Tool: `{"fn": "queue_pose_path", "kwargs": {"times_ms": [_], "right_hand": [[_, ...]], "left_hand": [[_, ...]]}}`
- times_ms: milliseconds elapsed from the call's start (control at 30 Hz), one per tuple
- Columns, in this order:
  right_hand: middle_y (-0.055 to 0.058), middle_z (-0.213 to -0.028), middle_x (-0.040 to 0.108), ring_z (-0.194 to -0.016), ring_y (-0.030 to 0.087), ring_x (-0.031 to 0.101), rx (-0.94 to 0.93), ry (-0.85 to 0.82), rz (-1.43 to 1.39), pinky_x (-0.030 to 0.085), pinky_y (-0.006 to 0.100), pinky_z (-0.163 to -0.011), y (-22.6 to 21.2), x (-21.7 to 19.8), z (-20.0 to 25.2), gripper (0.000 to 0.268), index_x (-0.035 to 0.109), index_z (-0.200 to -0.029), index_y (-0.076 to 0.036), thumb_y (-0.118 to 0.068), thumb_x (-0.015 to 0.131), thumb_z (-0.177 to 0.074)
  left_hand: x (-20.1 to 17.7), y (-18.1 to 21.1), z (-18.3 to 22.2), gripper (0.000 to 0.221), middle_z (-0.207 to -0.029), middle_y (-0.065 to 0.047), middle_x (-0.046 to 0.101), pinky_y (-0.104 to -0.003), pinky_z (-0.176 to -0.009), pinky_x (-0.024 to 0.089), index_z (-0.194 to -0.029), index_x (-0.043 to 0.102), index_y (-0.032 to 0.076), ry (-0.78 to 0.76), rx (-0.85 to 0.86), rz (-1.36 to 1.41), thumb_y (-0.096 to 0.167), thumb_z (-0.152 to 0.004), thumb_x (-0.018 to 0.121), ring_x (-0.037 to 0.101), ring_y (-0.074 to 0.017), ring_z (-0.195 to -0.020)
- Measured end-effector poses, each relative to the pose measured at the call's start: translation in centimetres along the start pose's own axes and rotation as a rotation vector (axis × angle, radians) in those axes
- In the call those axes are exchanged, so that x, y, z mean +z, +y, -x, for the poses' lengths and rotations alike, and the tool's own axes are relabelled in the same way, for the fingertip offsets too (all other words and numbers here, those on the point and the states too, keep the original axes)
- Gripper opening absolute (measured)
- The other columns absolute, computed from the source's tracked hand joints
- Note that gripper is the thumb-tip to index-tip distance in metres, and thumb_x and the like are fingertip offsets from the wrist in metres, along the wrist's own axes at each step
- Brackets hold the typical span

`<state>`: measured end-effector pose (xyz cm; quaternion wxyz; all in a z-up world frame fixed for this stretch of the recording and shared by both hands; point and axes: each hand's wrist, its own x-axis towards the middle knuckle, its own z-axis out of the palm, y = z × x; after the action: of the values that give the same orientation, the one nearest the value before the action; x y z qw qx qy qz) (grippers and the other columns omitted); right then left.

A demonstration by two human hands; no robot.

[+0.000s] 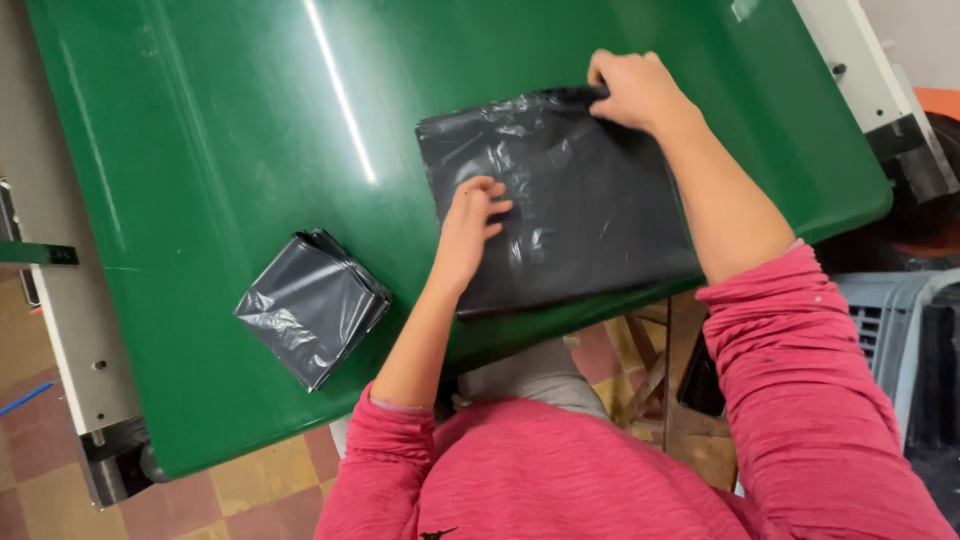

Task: Folding plastic bags on a conveyor belt and placing them into a basket.

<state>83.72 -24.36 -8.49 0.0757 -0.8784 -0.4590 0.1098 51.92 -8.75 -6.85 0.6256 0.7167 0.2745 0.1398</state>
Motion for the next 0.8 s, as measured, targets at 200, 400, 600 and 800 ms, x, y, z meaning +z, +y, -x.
{"fn": "queue_pose_path", "kwargs": {"times_ms": [200, 400, 600, 800], "right_hand": [[0.005, -0.103, 0.069, -0.109, 0.028, 0.062, -0.206, 0.429, -0.177, 0.042, 0.043, -0.097, -7.1, -6.1, 13.2, 0.026, 0.067, -0.1, -0.011, -0.012, 0.083, -0.08], [-0.003, -0.105, 0.071, -0.126, 0.025, 0.061, -0.182, 0.492, -0.263, 0.042, 0.047, -0.112, -6.6, -1.0, 22.8, 0.025, 0.074, -0.091, -0.014, 0.0, 0.074, -0.07], [-0.004, -0.116, 0.071, -0.137, 0.03, 0.055, -0.2, 0.386, -0.173, 0.034, 0.054, -0.124, -7.2, -0.2, 25.3, 0.026, 0.077, -0.099, -0.017, -0.01, 0.078, -0.075], [0.011, -0.146, 0.06, -0.147, 0.04, 0.045, -0.28, 0.444, -0.296, 0.03, 0.056, -0.124, -14.9, -1.8, 21.4, 0.063, 0.065, -0.136, -0.009, -0.048, 0.074, -0.088]], "left_hand": [[-2.2, -2.3, 1.1, 0.098, -0.149, -0.011, 0.058, -0.039, -0.108, 0.045, -0.149, 0.04, 0.003, -0.253, -0.446, 0.919, 0.08, -0.093, 0.023, 0.058, -0.0229, -0.136], [-2.7, -5.9, 4.2, 0.088, -0.139, -0.015, 0.061, -0.046, -0.109, 0.045, -0.145, 0.049, 0.0, -0.098, -0.487, 0.995, 0.071, -0.095, 0.037, 0.057, -0.0303, -0.128], [-3.1, -3.1, 7.8, 0.059, -0.143, -0.006, 0.058, -0.037, -0.104, 0.04, -0.146, 0.051, 0.004, 0.082, -0.344, 0.56, 0.036, -0.098, 0.06, 0.054, -0.0228, -0.131], [3.0, 2.3, 8.8, 0.066, -0.155, -0.018, 0.045, -0.059, -0.12, 0.03, -0.148, 0.046, 0.001, 0.186, 0.391, -0.882, 0.026, -0.09, 0.067, 0.035, -0.0382, -0.149]]}}
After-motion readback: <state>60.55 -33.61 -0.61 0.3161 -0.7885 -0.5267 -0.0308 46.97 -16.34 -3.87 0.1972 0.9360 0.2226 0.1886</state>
